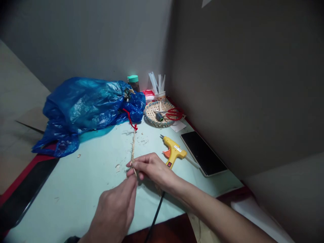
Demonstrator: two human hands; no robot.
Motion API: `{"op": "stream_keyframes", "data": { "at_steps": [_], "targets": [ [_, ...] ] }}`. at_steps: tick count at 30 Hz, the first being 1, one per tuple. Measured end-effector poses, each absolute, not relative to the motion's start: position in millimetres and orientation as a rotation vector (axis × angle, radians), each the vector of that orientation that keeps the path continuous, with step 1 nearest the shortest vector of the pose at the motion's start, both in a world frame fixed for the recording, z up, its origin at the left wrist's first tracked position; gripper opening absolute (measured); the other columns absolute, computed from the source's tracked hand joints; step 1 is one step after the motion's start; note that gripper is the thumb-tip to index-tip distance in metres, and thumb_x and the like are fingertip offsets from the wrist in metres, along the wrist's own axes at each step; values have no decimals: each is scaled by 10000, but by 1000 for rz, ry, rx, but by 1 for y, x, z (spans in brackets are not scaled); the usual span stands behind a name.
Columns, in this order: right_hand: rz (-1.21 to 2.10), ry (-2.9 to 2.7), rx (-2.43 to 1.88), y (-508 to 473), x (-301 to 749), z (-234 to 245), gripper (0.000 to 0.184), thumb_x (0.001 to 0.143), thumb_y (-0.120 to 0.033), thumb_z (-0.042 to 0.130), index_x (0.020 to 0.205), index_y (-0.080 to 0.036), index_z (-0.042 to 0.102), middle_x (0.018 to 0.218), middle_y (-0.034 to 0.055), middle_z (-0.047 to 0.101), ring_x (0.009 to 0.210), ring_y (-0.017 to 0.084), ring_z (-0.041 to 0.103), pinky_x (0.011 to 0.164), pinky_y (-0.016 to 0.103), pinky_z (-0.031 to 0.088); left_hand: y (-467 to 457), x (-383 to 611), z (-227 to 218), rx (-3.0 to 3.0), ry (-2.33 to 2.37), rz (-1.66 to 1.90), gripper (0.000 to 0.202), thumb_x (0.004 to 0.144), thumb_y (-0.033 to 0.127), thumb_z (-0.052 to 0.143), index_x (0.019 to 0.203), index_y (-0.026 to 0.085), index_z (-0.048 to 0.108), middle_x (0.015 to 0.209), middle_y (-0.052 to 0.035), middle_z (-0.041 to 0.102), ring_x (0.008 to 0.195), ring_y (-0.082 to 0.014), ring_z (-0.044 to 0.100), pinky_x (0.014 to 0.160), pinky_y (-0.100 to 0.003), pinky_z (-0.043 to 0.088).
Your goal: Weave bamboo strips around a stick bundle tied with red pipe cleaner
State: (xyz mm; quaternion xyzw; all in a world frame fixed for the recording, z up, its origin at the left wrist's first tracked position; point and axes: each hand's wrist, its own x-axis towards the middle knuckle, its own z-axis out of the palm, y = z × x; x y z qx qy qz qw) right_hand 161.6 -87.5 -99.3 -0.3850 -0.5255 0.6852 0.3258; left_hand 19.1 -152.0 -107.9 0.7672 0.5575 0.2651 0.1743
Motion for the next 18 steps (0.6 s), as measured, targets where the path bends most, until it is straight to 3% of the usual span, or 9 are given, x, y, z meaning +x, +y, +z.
{"op": "stream_keyframes", "data": {
  "at_steps": [2,5,8,10,12,15,18],
  "targets": [
    [1835,-1323,-985,-88,165,-101,342,849,-373,575,966,-67,677,828,86,657,524,51,318,509,206,260,-155,20,-111,2235,1570,750,238,861,181,467,975,222,672,772,-95,676,645,-230,621,559,-302,379],
    [1818,-1342,-972,-90,169,-102,323,861,-385,563,933,-90,670,692,22,585,491,49,243,462,221,151,-148,10,-95,2145,1513,791,211,883,264,479,830,232,681,802,-81,663,796,-239,601,699,-319,419],
    [1827,-1354,-938,-94,170,-98,305,877,-395,537,830,-112,640,566,-38,426,479,56,223,452,231,130,-132,2,-77,1733,1504,885,217,899,324,468,1005,218,624,983,-74,631,942,-224,568,841,-338,420],
    [1847,-1350,-907,-96,168,-94,297,885,-394,522,813,-120,611,576,-36,426,488,59,245,451,223,142,-121,3,-76,1419,1287,859,279,900,348,468,1130,207,536,956,-54,601,885,-186,575,804,-311,447],
    [1849,-1350,-880,-98,167,-91,282,892,-384,511,820,-123,591,596,-29,455,491,57,266,448,213,156,-114,7,-82,1185,1080,820,293,892,351,477,1131,183,501,800,-8,545,674,-121,531,632,-241,443],
    [1844,-1401,-887,-98,166,-89,273,908,-350,486,796,-120,583,551,-49,390,472,55,258,440,205,174,-109,15,-94,998,1029,810,288,876,374,502,1070,160,511,628,54,421,469,-54,310,420,-166,227],
    [1803,-1551,-881,-98,168,-90,267,925,-307,444,799,-118,583,601,-24,483,492,58,321,471,200,247,-110,18,-98,979,1116,830,343,863,402,516,1103,156,512,561,64,422,431,-47,216,394,-180,111]
  ]
}}
